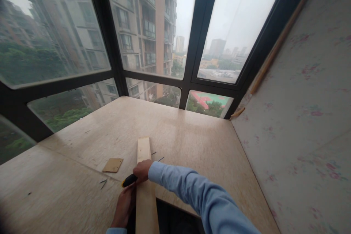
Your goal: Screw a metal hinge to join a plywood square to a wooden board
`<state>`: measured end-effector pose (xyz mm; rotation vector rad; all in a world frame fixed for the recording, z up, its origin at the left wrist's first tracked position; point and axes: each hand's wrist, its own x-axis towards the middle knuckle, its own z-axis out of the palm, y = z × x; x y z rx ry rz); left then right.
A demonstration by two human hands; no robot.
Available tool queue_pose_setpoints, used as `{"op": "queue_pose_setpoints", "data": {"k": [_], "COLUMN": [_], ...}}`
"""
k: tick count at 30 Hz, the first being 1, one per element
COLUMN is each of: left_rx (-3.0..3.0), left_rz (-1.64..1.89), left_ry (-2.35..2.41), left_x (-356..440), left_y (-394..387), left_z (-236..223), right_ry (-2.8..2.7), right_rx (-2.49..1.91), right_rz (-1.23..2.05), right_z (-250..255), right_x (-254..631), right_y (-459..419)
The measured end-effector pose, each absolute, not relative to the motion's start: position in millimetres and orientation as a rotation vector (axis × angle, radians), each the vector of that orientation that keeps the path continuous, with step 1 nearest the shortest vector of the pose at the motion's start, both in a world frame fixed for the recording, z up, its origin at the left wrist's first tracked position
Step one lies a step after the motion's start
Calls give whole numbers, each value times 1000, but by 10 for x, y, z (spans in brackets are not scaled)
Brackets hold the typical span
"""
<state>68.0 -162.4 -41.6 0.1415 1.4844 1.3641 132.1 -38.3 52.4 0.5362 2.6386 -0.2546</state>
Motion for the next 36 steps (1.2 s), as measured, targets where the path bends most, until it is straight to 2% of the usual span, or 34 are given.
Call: {"op": "queue_pose_setpoints", "data": {"k": [10, 26, 36], "left_rx": [114, 46, 218], "left_rz": [1346, 1356, 1360], "left_ry": [1377, 1425, 1483], "left_x": [698, 731, 717], "left_y": [-1642, -1663, -1685], "left_z": [-407, -364, -449], "right_ry": [2660, 2629, 2691], "right_rx": [456, 179, 263], "right_rz": [-326, -174, -369], "right_z": [569, 666, 641], "right_x": [1376, 1302, 1429], "right_y": [-383, -354, -267]}}
